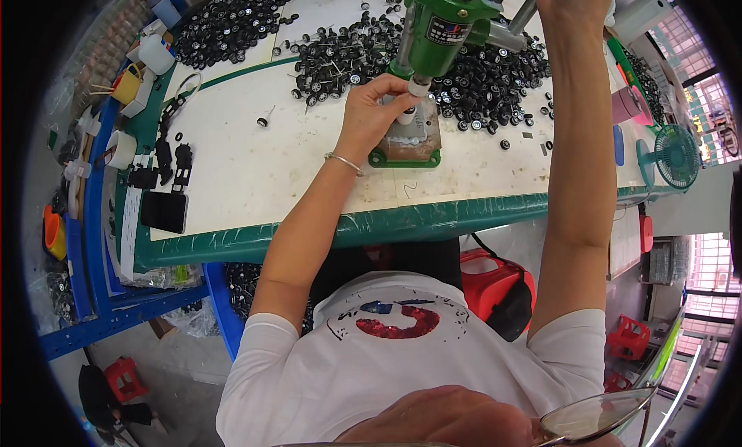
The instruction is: The person operates a green manual press machine to assemble small metal components. They repeatedly pick up a black circular part and a metal pin, place them into the press die, and pull the lever to secure them together before moving the finished unit aside.
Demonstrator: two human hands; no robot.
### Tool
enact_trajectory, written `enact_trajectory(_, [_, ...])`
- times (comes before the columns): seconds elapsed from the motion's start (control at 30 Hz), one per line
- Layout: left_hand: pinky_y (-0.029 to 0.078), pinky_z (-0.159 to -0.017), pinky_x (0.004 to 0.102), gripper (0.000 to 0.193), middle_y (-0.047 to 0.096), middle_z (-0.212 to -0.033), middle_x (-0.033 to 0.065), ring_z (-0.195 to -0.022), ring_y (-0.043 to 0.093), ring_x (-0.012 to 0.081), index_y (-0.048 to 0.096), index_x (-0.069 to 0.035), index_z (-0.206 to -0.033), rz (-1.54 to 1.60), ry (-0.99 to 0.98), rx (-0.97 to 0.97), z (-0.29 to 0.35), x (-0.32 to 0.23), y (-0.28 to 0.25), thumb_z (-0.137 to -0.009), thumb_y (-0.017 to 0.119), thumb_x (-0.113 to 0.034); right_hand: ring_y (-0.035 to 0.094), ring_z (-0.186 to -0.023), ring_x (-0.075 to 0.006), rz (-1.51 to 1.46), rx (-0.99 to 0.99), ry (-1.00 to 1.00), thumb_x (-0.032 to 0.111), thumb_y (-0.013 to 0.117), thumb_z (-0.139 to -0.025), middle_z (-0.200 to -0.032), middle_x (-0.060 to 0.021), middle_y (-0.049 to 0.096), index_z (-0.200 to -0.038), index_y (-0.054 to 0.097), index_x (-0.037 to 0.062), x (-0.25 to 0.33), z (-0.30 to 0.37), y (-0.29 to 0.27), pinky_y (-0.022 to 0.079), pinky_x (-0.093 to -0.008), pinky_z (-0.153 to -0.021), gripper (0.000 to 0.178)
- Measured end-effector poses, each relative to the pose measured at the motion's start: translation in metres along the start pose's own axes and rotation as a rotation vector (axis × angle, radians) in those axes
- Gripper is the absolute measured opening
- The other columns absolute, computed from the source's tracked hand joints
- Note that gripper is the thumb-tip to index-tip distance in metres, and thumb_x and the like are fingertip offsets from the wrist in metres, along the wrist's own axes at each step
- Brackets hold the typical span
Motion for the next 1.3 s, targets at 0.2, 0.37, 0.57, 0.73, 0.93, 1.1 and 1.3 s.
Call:
enact_trajectory(0.2, [0.045,-0.08,0.0248,0.01,0.065,-0.086,-0.0004,-0.082,0.058,0.008,0.071,-0.003,-0.087,-0.009,0.005,0.001,0.002,-0.002,0.002,-0.077,0.072,-0.001,0.021,-0.039,-0.0027,-0.161,-0.006,-0.216,0.024,0.058,-0.091,-0.053,0.0084,0.027,-0.066,0.04,0.0145,0.006,0.026,-0.009,0.014,-0.0217,-0.035,0.032])
enact_trajectory(0.37, [0.048,-0.074,0.0228,0.01,0.065,-0.088,0.0002,-0.08,0.06,0.0081,0.071,-0.002,-0.087,0.029,-0.007,-0.027,0.006,0.001,0.001,-0.077,0.072,-0.002,0.033,-0.045,-0.0093,-0.166,0.247,-0.419,0.018,0.052,-0.088,-0.057,0.0,0.04,-0.066,0.051,0.0045,0.015,0.057,-0.026,0.027,-0.025,-0.043,0.025])
enact_trajectory(0.57, [0.05,-0.071,0.0227,0.03,0.064,-0.087,-0.0005,-0.08,0.059,0.0078,0.068,-0.005,-0.105,-0.082,0.043,-0.049,0.004,0.003,0.001,-0.076,0.074,-0.006,0.021,-0.045,-0.0069,-0.06,-0.078,-0.31,0.011,0.053,-0.085,-0.053,0.0025,0.029,-0.062,0.042,0.0057,0.016,0.051,0.003,0.017,-0.0245,-0.042,0.026])
enact_trajectory(0.73, [0.048,-0.076,0.0231,0.029,0.063,-0.085,-0.0005,-0.081,0.058,0.0082,0.066,-0.005,-0.106,-0.091,-0.013,0.033,0.002,-0.007,0.0,-0.077,0.072,-0.005,0.04,-0.05,-0.0088,0.086,-0.116,0.061,0.016,0.056,-0.09,-0.063,-0.0004,0.049,-0.076,0.059,0.0028,-0.008,-0.01,-0.004,0.031,-0.0216,-0.046,0.02])
enact_trajectory(0.93, [0.048,-0.067,0.023,0.01,0.061,-0.081,0.003,-0.069,0.058,0.0094,0.059,-0.007,-0.093,0.003,-0.146,0.0,-0.007,0.002,-0.023,-0.084,0.061,-0.003,0.041,-0.046,-0.0069,0.0,-0.014,0.281,0.027,0.056,-0.093,-0.061,0.0031,0.048,-0.082,0.059,0.0064,-0.024,-0.026,-0.003,0.03,-0.0204,-0.041,0.023])
enact_trajectory(1.1, [0.049,-0.061,0.0226,0.019,0.069,-0.088,0.002,-0.072,0.06,0.0074,0.071,-0.007,-0.094,-0.418,0.05,-0.138,-0.017,-0.009,-0.099,-0.076,0.074,-0.007,0.047,-0.047,-0.0068,0.042,-0.072,0.302,0.034,0.054,-0.095,-0.062,0.0037,0.05,-0.09,0.062,0.0065,-0.023,0.012,-0.017,0.032,-0.0197,-0.039,0.029])
enact_trajectory(1.3, [0.049,-0.073,0.0301,0.026,0.068,-0.092,0.0075,-0.078,0.063,0.0188,0.072,-0.008,-0.098,-1.191,-0.041,-0.209,0.022,-0.024,-0.198,-0.075,0.074,-0.018,0.056,-0.065,-0.0086,0.621,0.134,0.403,0.021,0.063,-0.088,-0.083,0.0003,0.065,-0.1,0.066,0.005,-0.062,0.089,-0.106,0.044,-0.0223,-0.057,0.02])
Point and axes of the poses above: each hand's wrist, its own z-axis away from the middle knuckle, its own y-axis out of the palm, x = y × z, the point moved 1 cm from there along -z, towards the middle knuckle
